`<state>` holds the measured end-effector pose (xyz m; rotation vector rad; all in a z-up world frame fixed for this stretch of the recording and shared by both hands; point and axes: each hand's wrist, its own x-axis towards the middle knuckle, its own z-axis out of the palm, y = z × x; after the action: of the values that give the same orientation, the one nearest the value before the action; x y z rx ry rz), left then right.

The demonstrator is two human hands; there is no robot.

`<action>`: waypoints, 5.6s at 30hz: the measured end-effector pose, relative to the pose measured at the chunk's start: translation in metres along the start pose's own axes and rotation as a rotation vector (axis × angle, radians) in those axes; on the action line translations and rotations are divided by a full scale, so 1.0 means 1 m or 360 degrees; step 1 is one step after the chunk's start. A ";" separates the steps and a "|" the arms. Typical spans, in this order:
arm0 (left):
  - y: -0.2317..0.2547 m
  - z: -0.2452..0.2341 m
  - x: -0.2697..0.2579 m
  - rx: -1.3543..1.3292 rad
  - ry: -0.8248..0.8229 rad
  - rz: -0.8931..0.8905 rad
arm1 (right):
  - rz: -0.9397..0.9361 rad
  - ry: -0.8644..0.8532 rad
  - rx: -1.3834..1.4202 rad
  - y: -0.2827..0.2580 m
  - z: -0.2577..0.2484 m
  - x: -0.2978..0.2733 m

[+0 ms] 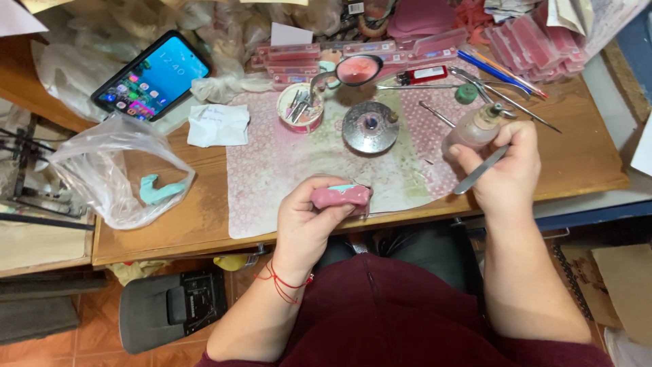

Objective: The person shapes a pink wax-like material by hand and presses it onto a light blue dental cast. They then use a metal spatula tool to smooth and refine the edges of the pink material on the cast.

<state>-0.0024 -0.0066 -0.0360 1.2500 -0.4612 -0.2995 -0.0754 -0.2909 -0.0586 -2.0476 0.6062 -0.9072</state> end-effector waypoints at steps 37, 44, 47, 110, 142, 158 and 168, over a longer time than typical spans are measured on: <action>0.020 -0.003 -0.005 0.0298 -0.0227 0.0211 | -0.1111 -0.0314 0.0880 -0.114 0.019 -0.069; 0.025 -0.006 -0.005 0.0406 -0.0229 0.0279 | -0.1110 -0.0451 0.0892 -0.116 0.019 -0.063; 0.020 -0.005 -0.006 0.0382 -0.0211 0.0302 | -0.1084 -0.0493 0.0914 -0.111 0.018 -0.064; -0.005 0.058 -0.022 0.0168 -0.0158 0.0254 | -0.0554 -0.0310 0.0766 -0.079 -0.023 -0.081; -0.014 0.077 -0.026 -0.0297 -0.0162 -0.0021 | -0.0201 -0.0451 0.0832 0.029 -0.153 -0.072; 0.000 0.013 0.006 -0.0462 0.0172 -0.0042 | -0.0386 -0.0081 0.0217 0.006 0.003 -0.032; 0.003 -0.006 0.019 -0.0156 0.0112 0.0113 | -0.0504 -0.0605 0.0777 -0.067 0.027 -0.069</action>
<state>0.0172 -0.0093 -0.0315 1.1426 -0.4250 -0.2148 -0.0911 -0.1934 -0.0420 -1.8144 -0.1429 -0.7210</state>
